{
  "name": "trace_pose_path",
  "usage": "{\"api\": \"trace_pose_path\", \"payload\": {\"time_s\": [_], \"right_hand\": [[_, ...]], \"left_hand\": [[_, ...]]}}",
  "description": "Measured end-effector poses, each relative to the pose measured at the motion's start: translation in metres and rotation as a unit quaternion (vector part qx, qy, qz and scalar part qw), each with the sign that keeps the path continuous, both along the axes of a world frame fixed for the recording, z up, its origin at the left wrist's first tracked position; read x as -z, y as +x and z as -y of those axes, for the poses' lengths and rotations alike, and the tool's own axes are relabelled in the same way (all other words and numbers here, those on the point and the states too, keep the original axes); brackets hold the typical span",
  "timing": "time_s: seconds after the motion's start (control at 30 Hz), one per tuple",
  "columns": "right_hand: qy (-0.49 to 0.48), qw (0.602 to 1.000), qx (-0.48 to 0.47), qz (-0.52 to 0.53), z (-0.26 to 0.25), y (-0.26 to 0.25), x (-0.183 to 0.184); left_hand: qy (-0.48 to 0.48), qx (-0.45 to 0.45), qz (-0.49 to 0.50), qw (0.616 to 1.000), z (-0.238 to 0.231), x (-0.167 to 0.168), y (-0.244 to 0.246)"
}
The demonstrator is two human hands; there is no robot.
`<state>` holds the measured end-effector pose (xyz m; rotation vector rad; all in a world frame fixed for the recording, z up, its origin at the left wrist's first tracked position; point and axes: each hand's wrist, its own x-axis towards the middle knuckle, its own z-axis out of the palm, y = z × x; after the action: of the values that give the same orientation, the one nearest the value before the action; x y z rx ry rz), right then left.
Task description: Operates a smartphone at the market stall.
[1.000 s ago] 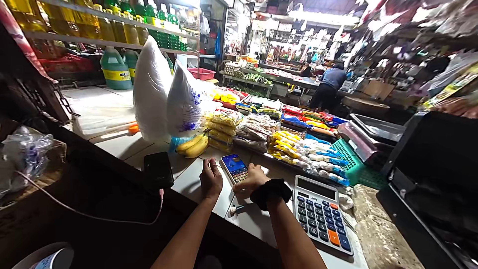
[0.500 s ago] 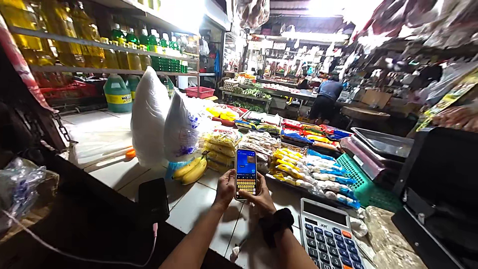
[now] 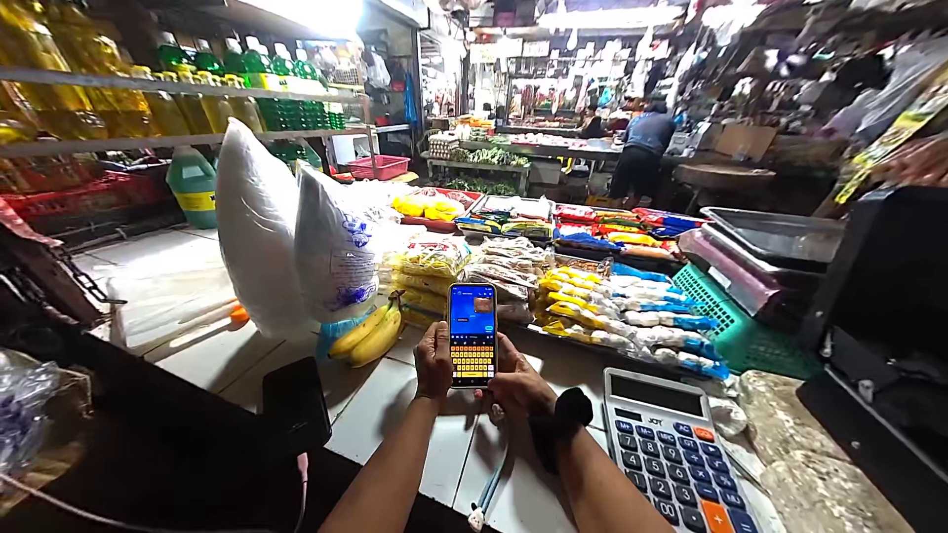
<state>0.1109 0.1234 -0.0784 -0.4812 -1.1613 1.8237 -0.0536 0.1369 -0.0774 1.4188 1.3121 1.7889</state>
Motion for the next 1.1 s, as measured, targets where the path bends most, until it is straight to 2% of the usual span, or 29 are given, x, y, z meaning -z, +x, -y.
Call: {"api": "trace_pose_path", "payload": {"time_s": [0.17,0.4,0.67,1.1], "right_hand": [[0.010,1.000,0.003,0.013,0.0001,-0.0022,0.0008],[0.011,1.000,0.008,0.017,0.0020,-0.0037,-0.0001],[0.005,0.999,0.027,0.034,0.0043,-0.0043,-0.0042],[-0.013,0.999,0.042,0.006,0.0069,-0.0054,-0.0054]], "left_hand": [[0.016,0.015,0.021,1.000,0.0020,-0.0006,-0.0011],[0.023,-0.023,-0.005,0.999,0.0071,0.0005,0.0006],[0.042,-0.021,-0.020,0.999,0.0070,-0.0003,0.0009],[0.041,-0.003,-0.028,0.999,0.0052,-0.0004,-0.0005]]}}
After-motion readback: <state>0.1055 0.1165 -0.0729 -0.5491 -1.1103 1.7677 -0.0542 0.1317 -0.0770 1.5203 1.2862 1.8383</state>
